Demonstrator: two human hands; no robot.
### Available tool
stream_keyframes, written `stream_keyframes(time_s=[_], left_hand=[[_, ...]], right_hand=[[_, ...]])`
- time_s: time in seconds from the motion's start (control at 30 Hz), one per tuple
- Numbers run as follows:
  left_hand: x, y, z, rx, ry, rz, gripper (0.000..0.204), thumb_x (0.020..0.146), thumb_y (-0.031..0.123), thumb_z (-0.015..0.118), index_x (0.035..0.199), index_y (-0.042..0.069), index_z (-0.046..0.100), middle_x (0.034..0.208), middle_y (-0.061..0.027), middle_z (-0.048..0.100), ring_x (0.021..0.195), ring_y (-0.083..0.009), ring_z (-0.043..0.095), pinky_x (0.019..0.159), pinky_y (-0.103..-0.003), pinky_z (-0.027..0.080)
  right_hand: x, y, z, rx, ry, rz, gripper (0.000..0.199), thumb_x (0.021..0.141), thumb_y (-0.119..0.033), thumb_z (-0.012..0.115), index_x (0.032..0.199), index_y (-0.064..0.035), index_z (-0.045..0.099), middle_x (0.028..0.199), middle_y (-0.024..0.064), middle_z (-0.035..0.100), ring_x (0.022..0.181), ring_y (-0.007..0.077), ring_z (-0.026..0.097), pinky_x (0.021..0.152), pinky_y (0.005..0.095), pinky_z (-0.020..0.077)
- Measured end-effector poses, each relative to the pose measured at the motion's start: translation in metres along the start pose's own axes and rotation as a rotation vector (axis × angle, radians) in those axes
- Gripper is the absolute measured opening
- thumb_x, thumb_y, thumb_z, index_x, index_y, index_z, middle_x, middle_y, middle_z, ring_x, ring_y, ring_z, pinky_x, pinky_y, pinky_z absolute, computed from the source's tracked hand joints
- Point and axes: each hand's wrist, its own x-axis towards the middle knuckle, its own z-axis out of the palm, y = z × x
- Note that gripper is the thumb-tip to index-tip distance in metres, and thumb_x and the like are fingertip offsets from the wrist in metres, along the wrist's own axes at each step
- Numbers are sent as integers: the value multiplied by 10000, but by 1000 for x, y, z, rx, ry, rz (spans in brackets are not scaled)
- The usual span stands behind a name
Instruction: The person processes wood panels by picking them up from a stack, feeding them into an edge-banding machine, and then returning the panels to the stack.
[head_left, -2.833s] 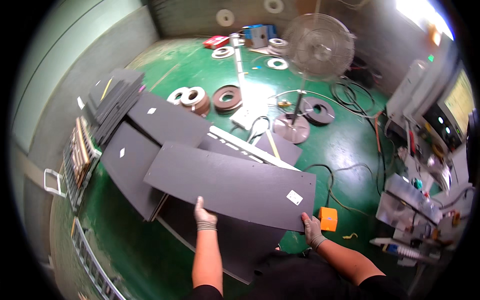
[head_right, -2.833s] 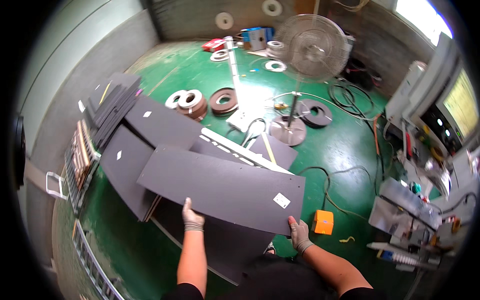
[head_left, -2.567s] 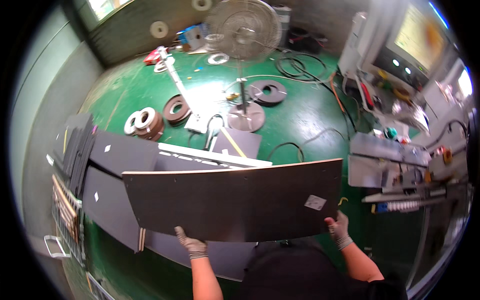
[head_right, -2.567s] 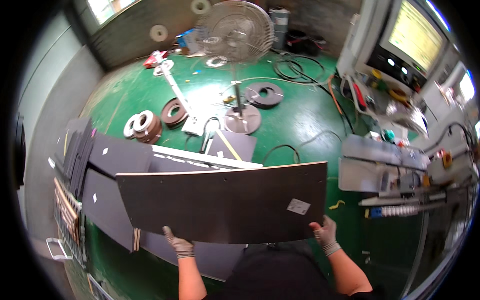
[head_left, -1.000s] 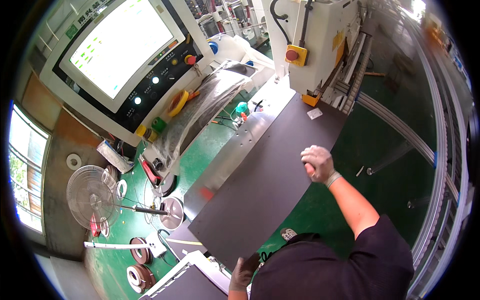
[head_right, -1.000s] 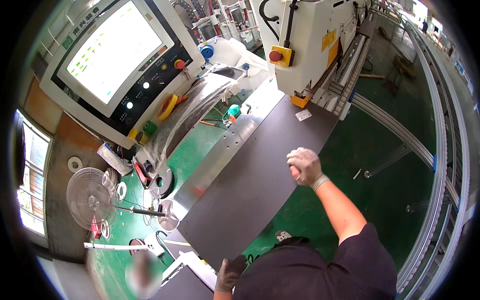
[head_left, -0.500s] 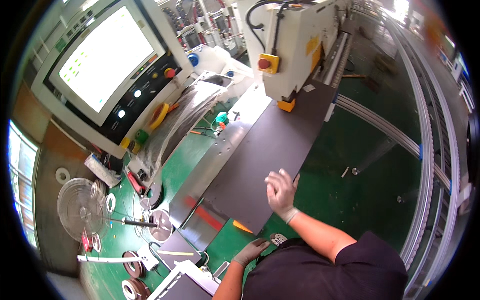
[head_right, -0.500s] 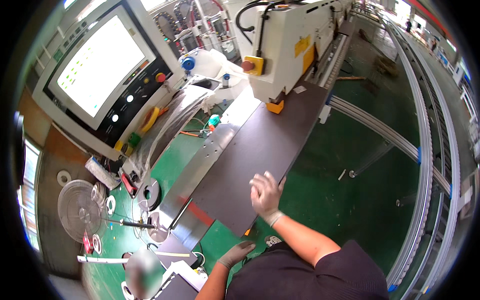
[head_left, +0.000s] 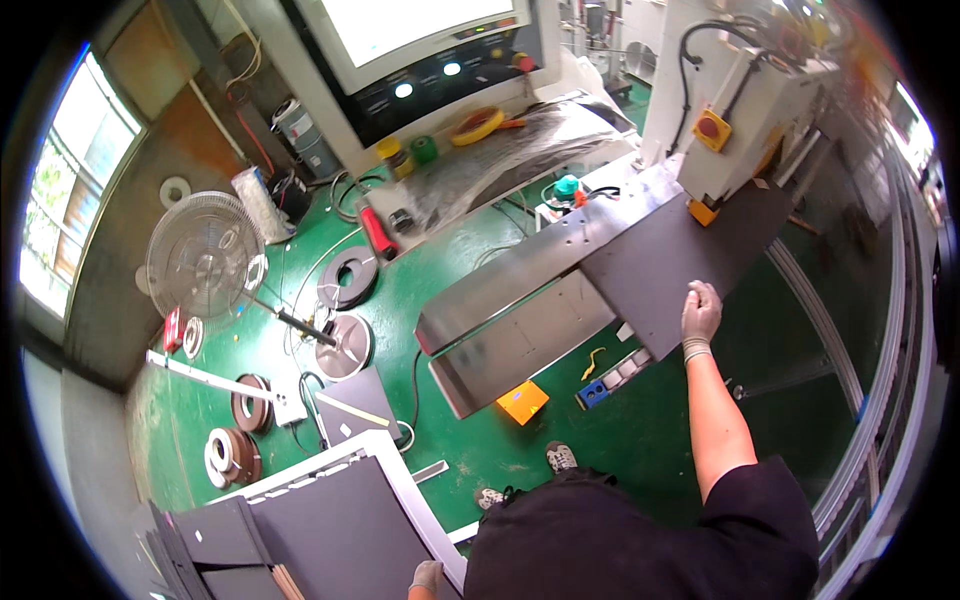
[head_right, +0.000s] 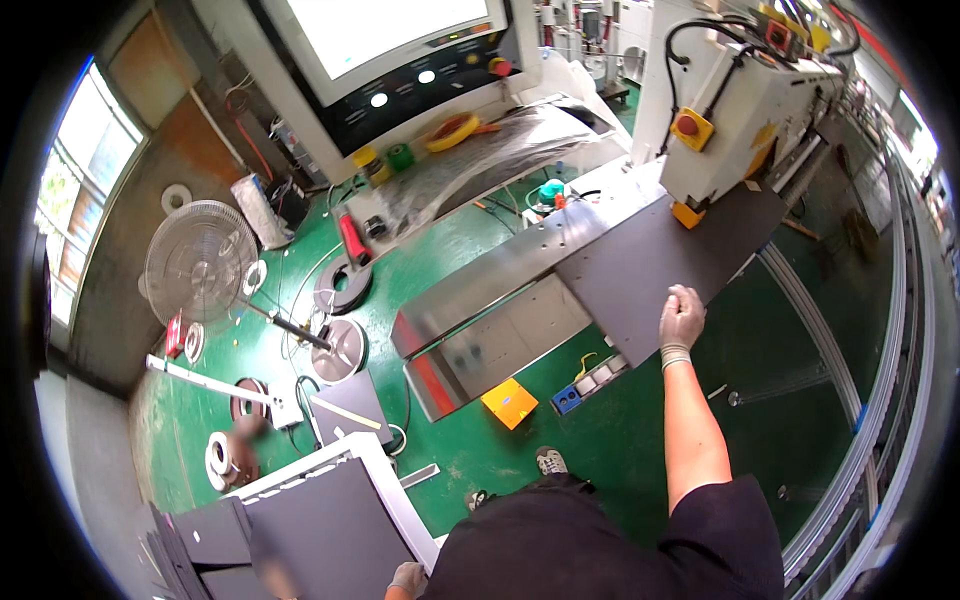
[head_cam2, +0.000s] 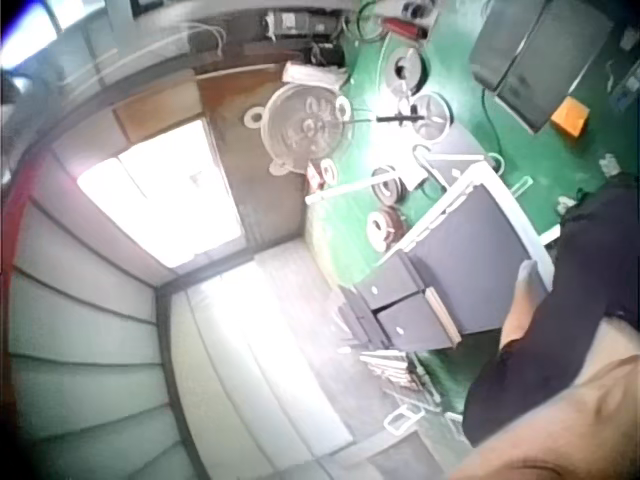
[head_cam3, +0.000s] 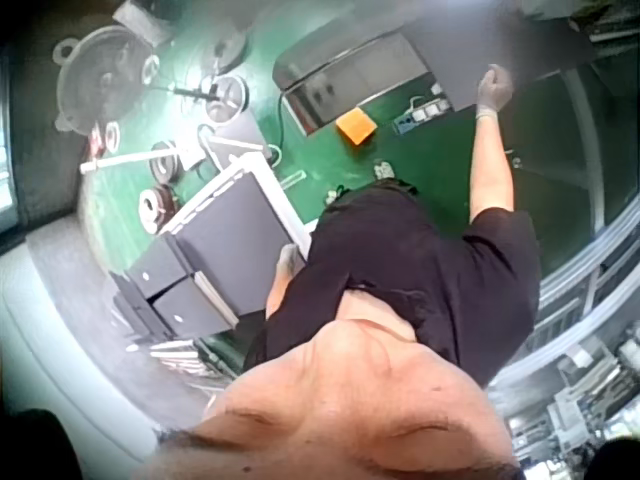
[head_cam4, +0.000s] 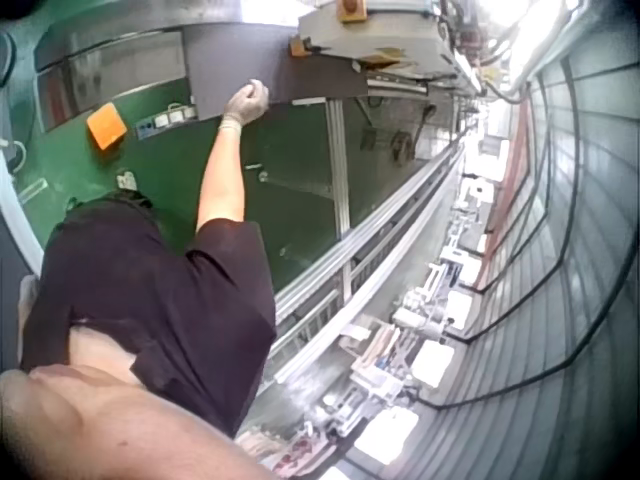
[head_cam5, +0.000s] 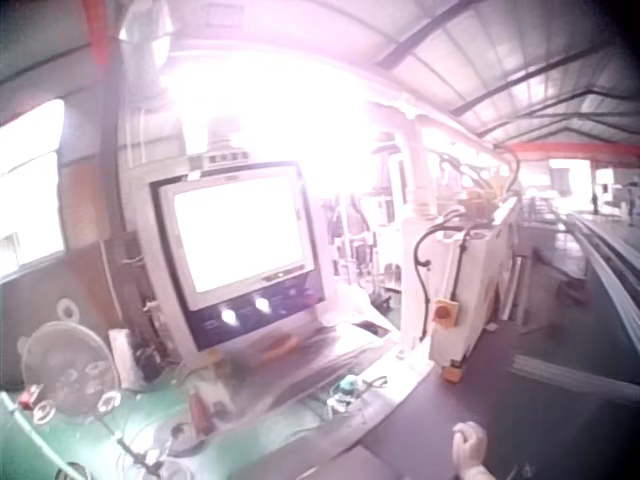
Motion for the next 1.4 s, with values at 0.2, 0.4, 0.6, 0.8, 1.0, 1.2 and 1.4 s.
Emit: stream_keyframes(time_s=[0.2, 0.4, 0.6, 0.8, 1.0, 1.2, 1.4], left_hand=[[21, 27, 39, -317, 573, 56, 153, 887, 177, 557, 896, 54, 648, 824, -182, 656, 864, -343, 647, 814, -472, 504], [-15, -13, -36, -1075, 649, -406, 398, 905, 342, 479, 1010, 9, 671, 1044, -238, 658, 992, -374, 627, 881, -433, 469], [-42, -137, 17, -1568, 1262, -942, 348, 887, 305, 517, 897, -6, 674, 877, -166, 689, 851, -287, 649, 787, -383, 500], [-93, -266, 0, -2426, 1666, -665, 323, 978, 287, 507, 682, 205, 407, 579, 73, 378, 444, -61, 303, 379, -243, 168], [-133, -388, -8, -2439, 1673, -1127, 493, 966, 483, 504, 1216, 62, 561, 1113, -67, 624, 831, -172, 586, 710, -343, 488], [-136, -442, 3, -2713, 1601, -1152, 581, 926, 569, 550, 1201, 58, 545, 1070, -52, 618, 910, -222, 615, 851, -413, 485], [-125, -431, -4, -2632, 1629, -920, 356, 950, 506, 560, 922, 151, 539, 757, 30, 602, 688, -124, 604, 656, -314, 494]], right_hand=[[-46, -24, 44, -435, 206, -257, 303, 809, -188, 613, 1081, -91, 704, 1113, 141, 653, 1131, 357, 536, 944, 487, 457], [-117, -50, 32, 21, -295, -38, 332, 883, -286, 622, 1067, -33, 731, 941, 204, 716, 859, 314, 671, 804, 426, 517], [-150, -41, 34, -714, -326, -479, 410, 994, -436, 460, 1187, -148, 678, 1202, 106, 662, 1209, 392, 517, 1092, 455, 330], [-202, -71, 17, -586, -713, -566, 394, 1000, -367, 482, 1087, -30, 665, 1152, 162, 647, 1213, 405, 496, 1062, 459, 357], [-239, -109, -50, -571, -1626, -403, 451, 1011, -373, 467, 797, -12, 633, 754, 180, 618, 757, 388, 591, 667, 461, 475], [-247, -107, -120, -576, -1597, 36, 333, 984, -322, 536, 1058, -12, 632, 1016, 157, 647, 940, 310, 599, 811, 426, 508], [-265, -118, -143, -363, -1453, 629, 324, 967, -301, 563, 1193, -73, 602, 1071, 99, 622, 962, 242, 584, 746, 415, 544]])
